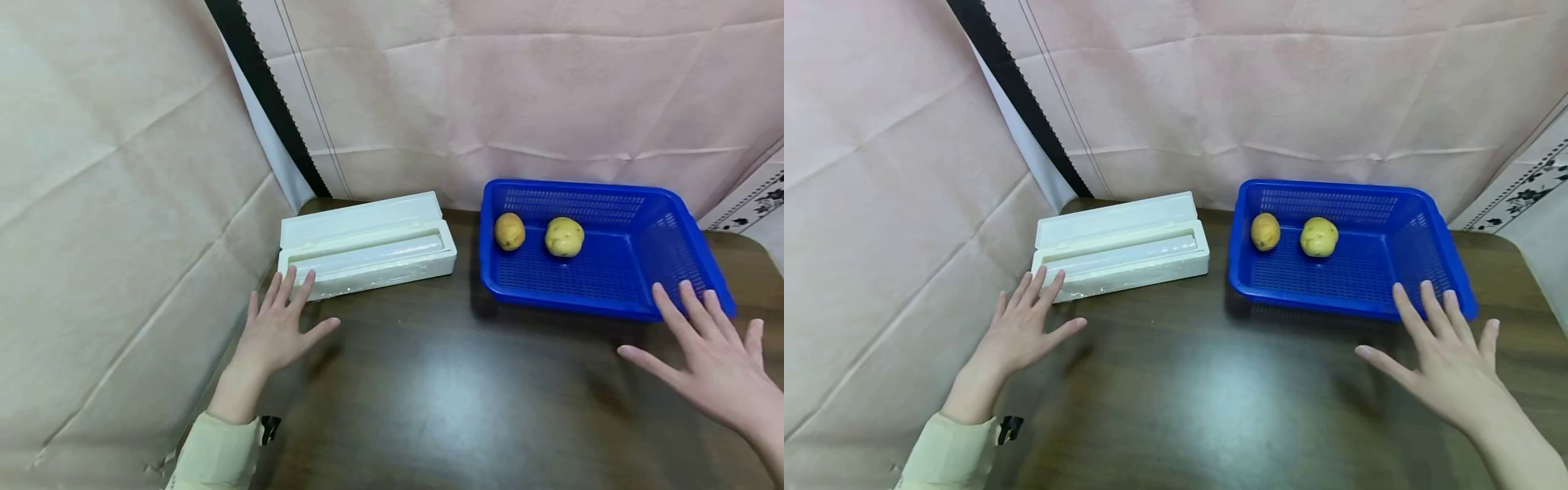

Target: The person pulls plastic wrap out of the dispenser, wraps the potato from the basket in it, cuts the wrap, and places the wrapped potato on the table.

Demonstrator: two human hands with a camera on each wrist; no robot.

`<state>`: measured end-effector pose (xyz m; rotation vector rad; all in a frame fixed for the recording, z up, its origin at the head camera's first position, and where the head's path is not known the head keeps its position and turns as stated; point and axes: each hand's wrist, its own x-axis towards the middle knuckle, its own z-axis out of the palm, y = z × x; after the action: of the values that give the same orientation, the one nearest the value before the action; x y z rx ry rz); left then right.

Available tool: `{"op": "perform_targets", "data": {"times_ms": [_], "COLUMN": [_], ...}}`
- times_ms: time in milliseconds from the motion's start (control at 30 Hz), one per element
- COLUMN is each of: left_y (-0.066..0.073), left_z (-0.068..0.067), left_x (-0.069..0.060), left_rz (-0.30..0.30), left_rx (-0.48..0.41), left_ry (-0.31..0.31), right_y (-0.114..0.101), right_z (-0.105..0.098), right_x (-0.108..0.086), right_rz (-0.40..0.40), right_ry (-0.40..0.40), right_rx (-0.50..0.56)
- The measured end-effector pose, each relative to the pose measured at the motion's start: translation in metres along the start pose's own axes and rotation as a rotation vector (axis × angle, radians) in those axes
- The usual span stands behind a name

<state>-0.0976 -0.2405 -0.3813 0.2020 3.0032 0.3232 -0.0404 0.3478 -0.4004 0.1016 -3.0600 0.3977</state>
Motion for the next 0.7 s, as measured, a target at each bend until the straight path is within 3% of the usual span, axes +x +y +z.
{"op": "perform_targets", "data": {"times_ms": [367, 700], "left_y": [-0.018, -0.032], "left_z": [-0.002, -0.001], "left_x": [-0.009, -0.013], "left_rz": [-0.023, 0.003], "left_rx": [-0.014, -0.082], "left_ry": [0.019, 0.086], "right_y": [-0.035, -0.072], "right_z": [-0.004, -0.003], "right_x": [0.022, 0.041], "right_rz": [-0.104, -0.282], "right_ry": [-0.032, -0.006], "right_rx": [0.023, 0.172]}}
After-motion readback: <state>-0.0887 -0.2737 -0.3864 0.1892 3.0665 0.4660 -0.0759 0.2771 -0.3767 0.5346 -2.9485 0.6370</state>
